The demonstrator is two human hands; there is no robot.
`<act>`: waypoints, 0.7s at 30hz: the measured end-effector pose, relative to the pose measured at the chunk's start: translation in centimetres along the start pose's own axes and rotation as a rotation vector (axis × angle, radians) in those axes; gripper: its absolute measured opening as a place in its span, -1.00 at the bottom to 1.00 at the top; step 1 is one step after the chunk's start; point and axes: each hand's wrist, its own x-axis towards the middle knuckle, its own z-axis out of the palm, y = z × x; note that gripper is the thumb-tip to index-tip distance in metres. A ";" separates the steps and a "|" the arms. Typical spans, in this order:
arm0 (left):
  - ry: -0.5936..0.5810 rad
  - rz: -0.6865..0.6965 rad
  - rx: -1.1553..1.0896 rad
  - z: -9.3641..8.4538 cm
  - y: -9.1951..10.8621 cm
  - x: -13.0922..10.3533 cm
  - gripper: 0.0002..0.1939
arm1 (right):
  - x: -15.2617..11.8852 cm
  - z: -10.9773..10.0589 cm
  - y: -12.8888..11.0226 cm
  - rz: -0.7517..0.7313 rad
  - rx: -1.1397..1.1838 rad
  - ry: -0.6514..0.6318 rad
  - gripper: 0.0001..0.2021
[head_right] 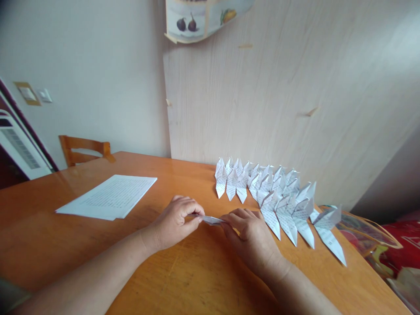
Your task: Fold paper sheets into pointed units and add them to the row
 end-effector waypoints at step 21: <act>-0.384 0.047 0.130 0.0 0.7 -0.5 -0.87 | -0.3 0.0 -1.8 -0.014 -0.049 -0.221 -0.90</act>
